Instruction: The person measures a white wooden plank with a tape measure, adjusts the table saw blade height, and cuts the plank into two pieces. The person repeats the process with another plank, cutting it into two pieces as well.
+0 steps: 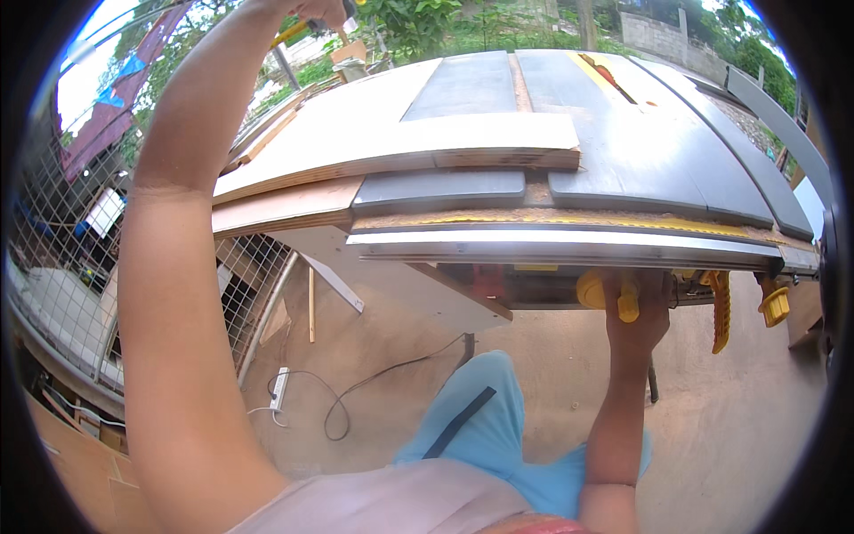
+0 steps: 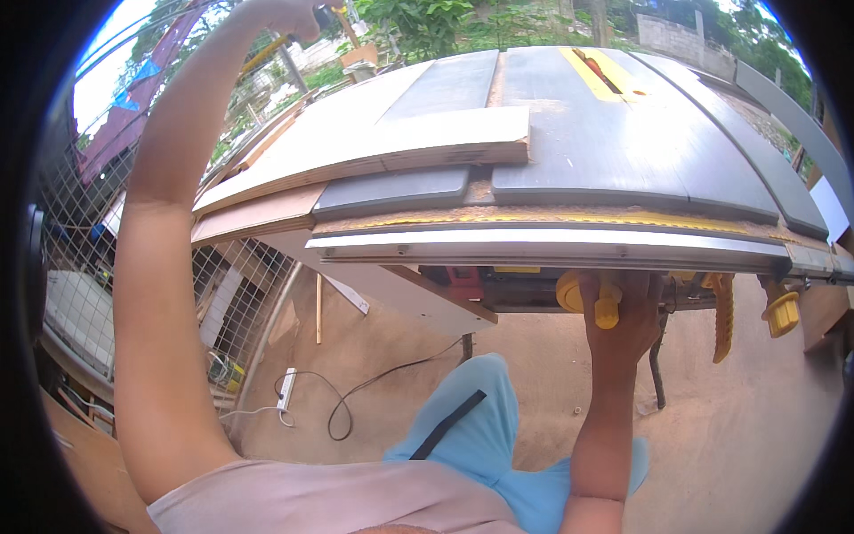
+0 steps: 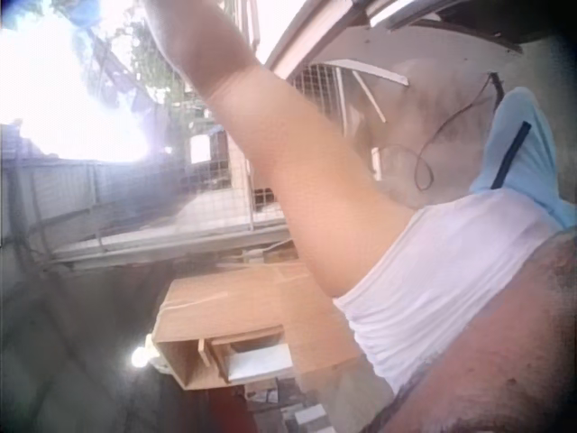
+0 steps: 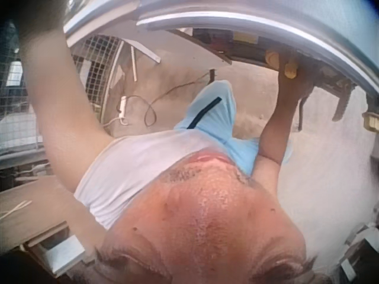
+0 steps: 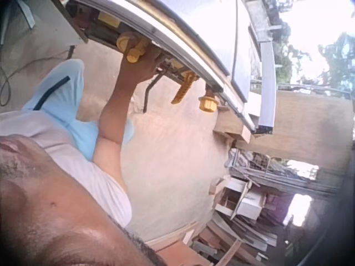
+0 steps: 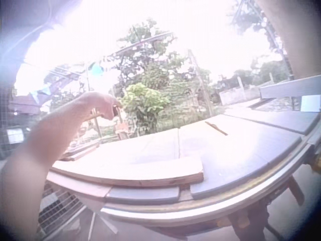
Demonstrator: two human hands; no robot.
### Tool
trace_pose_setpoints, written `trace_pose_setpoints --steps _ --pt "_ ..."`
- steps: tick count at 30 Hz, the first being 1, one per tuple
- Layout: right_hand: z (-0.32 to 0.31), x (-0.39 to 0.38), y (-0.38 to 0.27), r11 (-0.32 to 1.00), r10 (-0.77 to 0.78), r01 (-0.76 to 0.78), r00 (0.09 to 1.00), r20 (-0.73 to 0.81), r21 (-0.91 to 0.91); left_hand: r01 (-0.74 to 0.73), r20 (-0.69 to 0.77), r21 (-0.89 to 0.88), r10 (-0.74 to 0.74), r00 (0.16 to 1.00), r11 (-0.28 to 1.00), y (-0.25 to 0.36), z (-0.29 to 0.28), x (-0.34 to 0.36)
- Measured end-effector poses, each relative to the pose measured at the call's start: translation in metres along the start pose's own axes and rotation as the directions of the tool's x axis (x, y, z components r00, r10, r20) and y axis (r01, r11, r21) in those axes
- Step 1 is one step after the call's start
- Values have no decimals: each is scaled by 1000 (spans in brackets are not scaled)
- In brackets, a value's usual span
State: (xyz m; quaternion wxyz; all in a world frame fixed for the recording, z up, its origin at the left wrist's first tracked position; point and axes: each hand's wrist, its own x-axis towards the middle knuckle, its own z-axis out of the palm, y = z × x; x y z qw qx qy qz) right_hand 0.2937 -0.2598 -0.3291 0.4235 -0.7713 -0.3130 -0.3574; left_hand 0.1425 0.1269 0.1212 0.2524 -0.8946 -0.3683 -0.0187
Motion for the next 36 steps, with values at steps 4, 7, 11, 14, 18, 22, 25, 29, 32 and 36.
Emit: trace_pose_setpoints --steps 4,7,11,14,18,22,25,29,32,36 --pt "-2 0 3 999 44 -43 998 54 -23 108 109 133 -122 986 985 -65 96 -49" --pt "-3 -3 3 1000 14 -15 999 40 9 138 212 65 -149 966 988 -97 147 -70" --pt "-3 -9 8 998 46 -49 995 92 38 157 240 -7 -150 959 988 -129 196 -89" --pt "-6 -15 18 997 30 -37 993 112 65 128 310 -42 -109 944 991 -143 215 -88" --pt "-18 -18 29 991 -100 122 940 325 -48 90 257 -193 -38 966 977 -163 233 -86" --pt "-53 -29 16 943 286 -133 791 541 -304 -24 86 -250 47 995 968 -164 237 -88" --pt "-104 -29 -9 830 555 -412 557 618 -374 -212 -11 -552 247 969 806 -144 207 -114" --pt "-160 -21 -64 678 665 -572 209 717 -462 -331 199 -561 511 836 759 -80 170 -170" --pt "-171 -19 -113 615 603 -678 74 794 -404 -156 292 -513 342 893 844 -55 154 -178" --pt "-147 -19 -173 466 550 -870 142 823 -161 -199 372 -499 416 830 844 -55 147 -157"
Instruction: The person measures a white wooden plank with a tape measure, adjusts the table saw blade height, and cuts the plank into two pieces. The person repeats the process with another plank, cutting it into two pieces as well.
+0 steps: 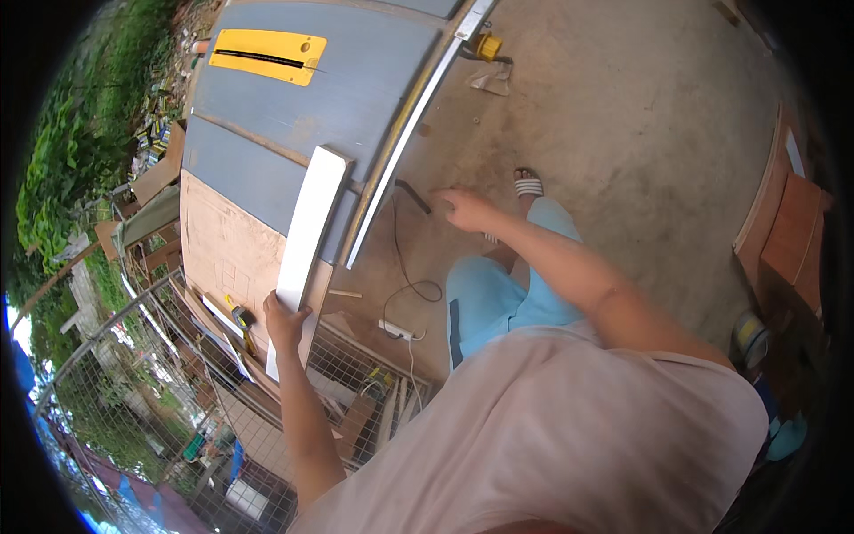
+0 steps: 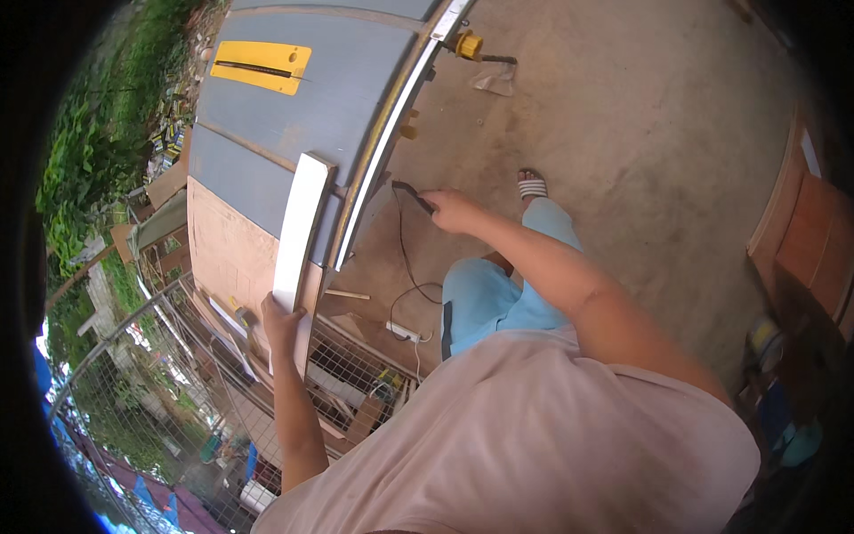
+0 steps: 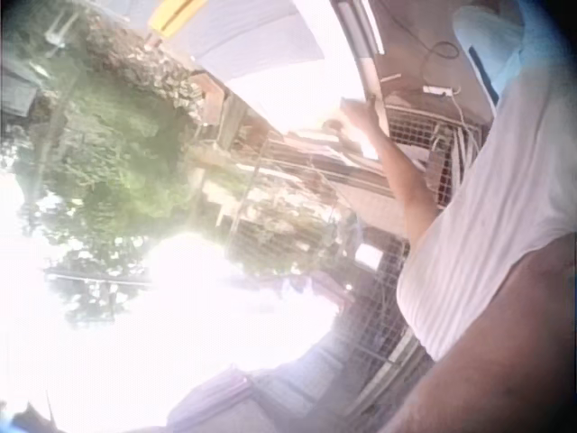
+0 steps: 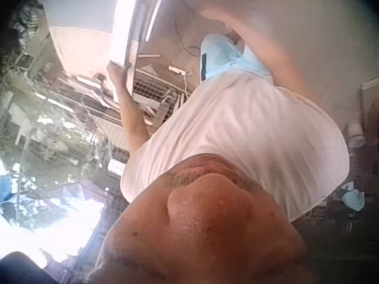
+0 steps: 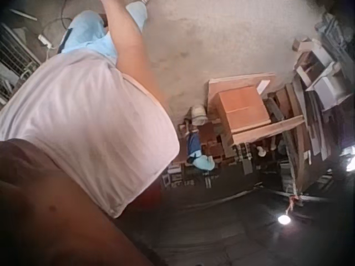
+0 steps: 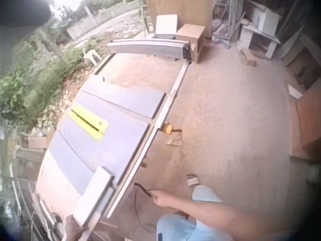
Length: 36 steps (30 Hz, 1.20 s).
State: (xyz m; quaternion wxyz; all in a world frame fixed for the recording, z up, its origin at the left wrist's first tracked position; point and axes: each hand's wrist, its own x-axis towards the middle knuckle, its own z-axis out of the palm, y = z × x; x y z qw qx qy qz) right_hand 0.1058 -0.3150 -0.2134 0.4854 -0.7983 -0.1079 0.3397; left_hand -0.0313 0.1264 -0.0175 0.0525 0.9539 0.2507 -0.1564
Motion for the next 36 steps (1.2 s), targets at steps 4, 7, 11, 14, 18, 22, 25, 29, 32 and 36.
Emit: trace_pose_setpoints --steps 4,7,11,14,18,22,25,29,32,36 --pt "53 26 -24 993 -16 8 998 66 120 -19 82 144 7 997 989 -1 -3 8" --pt "88 52 -30 950 88 -104 994 67 293 31 93 225 -53 994 974 3 -2 11" --pt "112 71 -31 887 144 -207 973 180 413 46 152 186 -75 986 982 5 -6 15" --pt "113 73 -39 855 148 -240 963 227 460 56 153 190 -86 985 980 6 -10 14" --pt "110 76 -55 870 112 -172 982 153 462 55 159 256 -99 982 965 13 -9 13" --pt "125 95 -57 824 97 -160 985 142 543 85 113 293 -123 986 952 23 -8 12" --pt "145 117 -52 867 99 -139 989 108 479 64 83 293 -92 992 954 29 -8 8" --pt "156 134 -51 871 18 -142 966 259 470 117 93 229 -141 986 966 37 -11 4" --pt "145 132 -61 800 -136 63 988 78 597 139 75 206 -157 985 969 40 -13 4" --pt "122 121 -78 500 -40 -110 988 149 859 182 89 195 -202 975 964 41 -14 4"
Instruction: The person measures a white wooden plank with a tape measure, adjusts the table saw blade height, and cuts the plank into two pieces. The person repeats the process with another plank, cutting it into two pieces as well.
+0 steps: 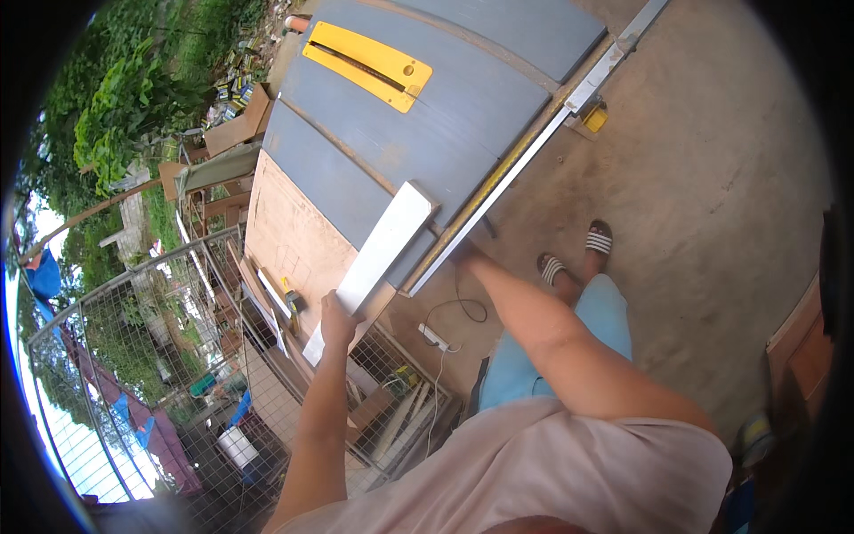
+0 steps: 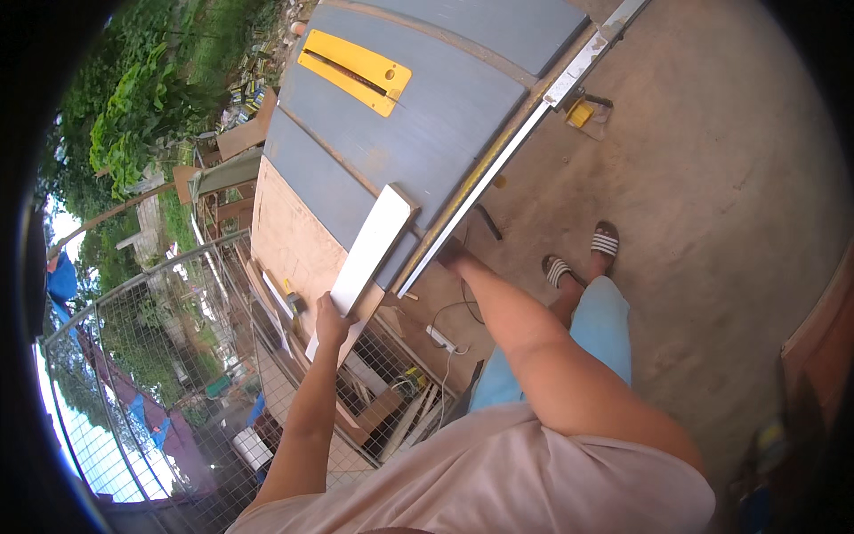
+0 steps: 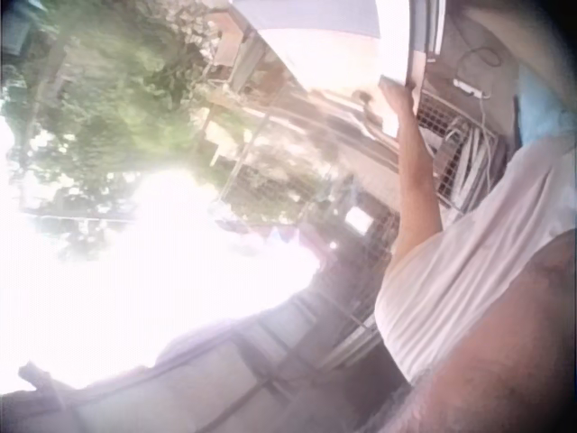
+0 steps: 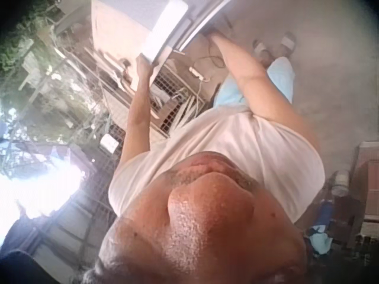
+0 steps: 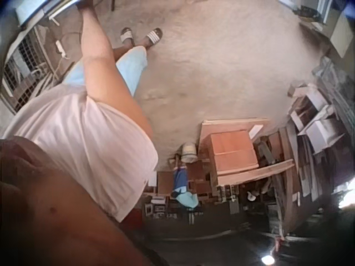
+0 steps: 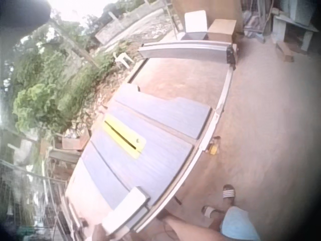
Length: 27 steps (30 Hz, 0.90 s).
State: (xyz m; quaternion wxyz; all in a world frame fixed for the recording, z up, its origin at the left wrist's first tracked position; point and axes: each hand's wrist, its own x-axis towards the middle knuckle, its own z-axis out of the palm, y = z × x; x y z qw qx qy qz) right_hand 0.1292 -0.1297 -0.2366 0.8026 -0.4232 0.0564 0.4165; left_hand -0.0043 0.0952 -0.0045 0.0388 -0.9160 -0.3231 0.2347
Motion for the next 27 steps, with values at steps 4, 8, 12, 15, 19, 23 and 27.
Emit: trace_pose_setpoints --steps 4,8,12,15,19,23,27 --pt "1 0 -6 959 -25 13 999 -38 -284 1 9 -36 0 1000 999 1 3 2" --pt "3 5 5 937 -15 -11 997 -73 -348 -6 -6 -56 5 1000 998 1 2 1" --pt "5 7 11 923 12 -41 997 -77 -382 -22 11 -49 23 1000 999 -1 1 2" --pt "7 8 10 931 67 -93 994 -87 -352 -24 -4 -48 24 1000 999 -2 3 3" --pt "8 8 8 862 56 -53 998 -9 -503 -5 -18 -34 4 1000 999 -1 2 0" --pt "0 -8 -13 621 250 -91 964 87 -779 5 7 -67 -5 1000 998 -3 -2 1" --pt "-19 -74 -81 222 410 13 906 106 -975 -72 -18 -41 71 997 997 -10 -6 4"
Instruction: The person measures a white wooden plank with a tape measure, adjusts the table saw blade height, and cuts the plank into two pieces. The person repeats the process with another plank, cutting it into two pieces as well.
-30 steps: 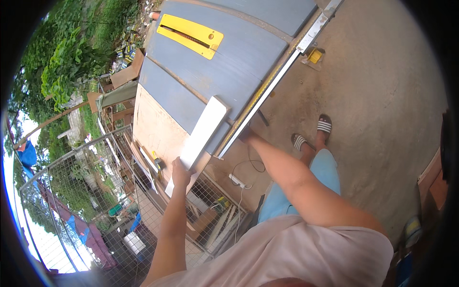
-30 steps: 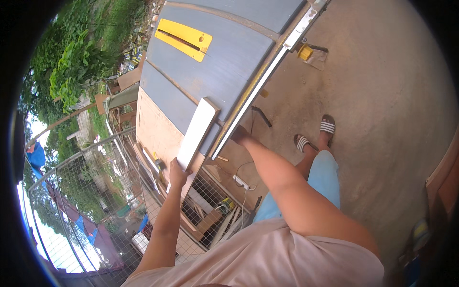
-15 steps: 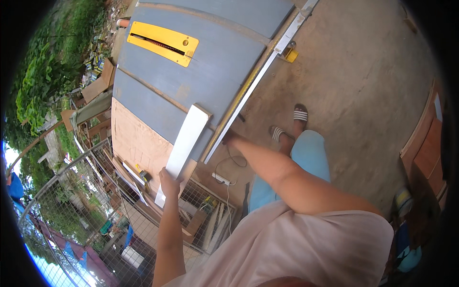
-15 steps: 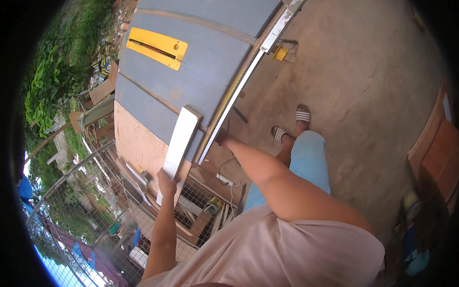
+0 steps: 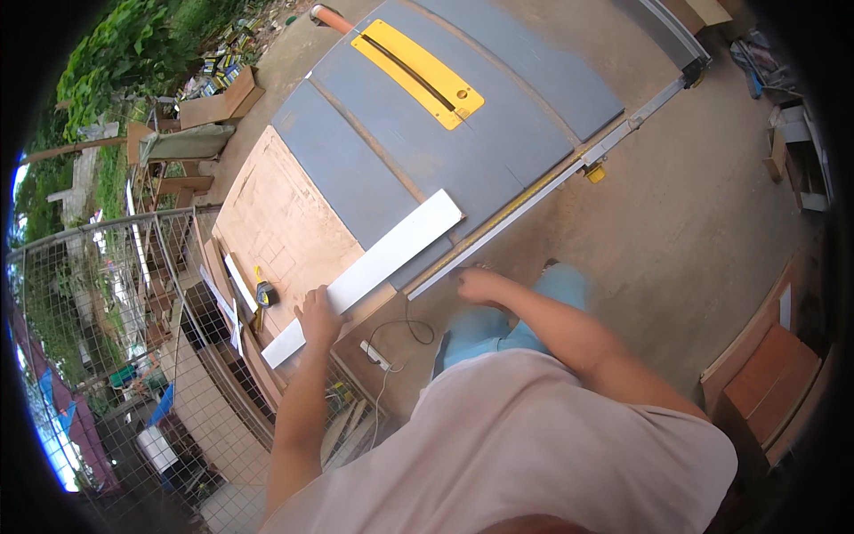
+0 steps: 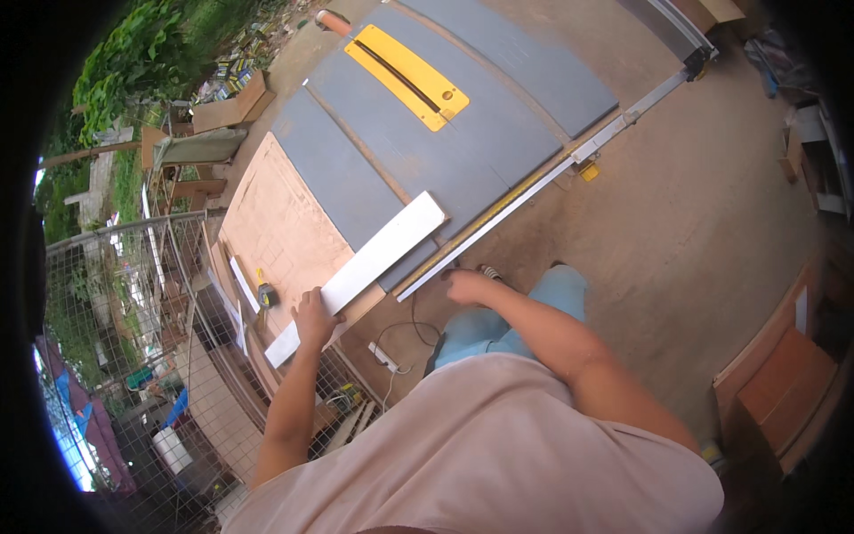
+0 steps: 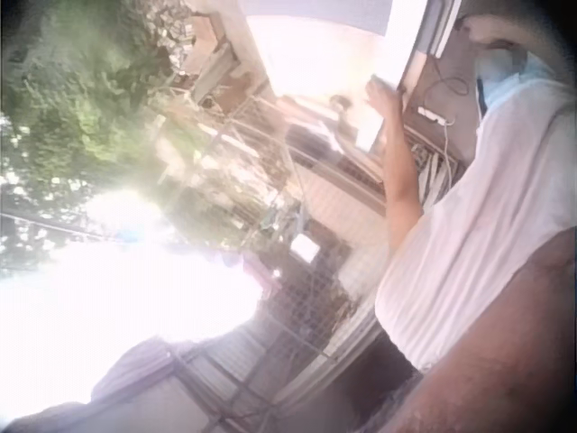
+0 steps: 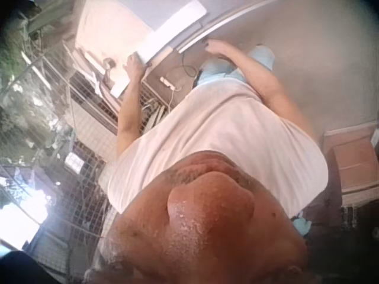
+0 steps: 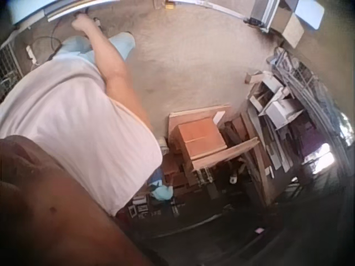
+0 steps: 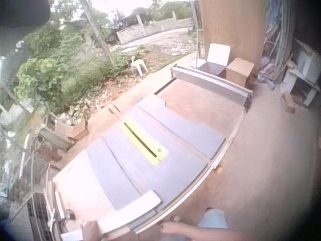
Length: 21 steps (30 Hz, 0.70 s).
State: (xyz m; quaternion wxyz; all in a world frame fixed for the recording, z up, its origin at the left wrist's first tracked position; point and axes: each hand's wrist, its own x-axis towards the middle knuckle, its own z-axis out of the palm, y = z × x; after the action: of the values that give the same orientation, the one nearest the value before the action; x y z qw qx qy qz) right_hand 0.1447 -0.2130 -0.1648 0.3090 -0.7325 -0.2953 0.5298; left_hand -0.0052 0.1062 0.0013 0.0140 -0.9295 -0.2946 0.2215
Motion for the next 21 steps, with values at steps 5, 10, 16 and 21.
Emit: trace_pose_setpoints --steps 5,10,16,21 --pt "-77 -140 -16 993 -64 105 854 -516 49 -178 -209 -213 134 969 961 16 -1 -11" --pt "-183 -167 -56 819 -477 -46 500 -723 -572 -292 -433 -259 160 887 921 71 -13 4" --pt "-297 -111 -60 601 -565 -65 670 -481 -796 -317 -543 -242 143 827 917 127 -26 52" --pt "-359 -66 -33 586 -525 62 788 -321 -808 -283 -508 -306 95 856 909 162 -33 80"
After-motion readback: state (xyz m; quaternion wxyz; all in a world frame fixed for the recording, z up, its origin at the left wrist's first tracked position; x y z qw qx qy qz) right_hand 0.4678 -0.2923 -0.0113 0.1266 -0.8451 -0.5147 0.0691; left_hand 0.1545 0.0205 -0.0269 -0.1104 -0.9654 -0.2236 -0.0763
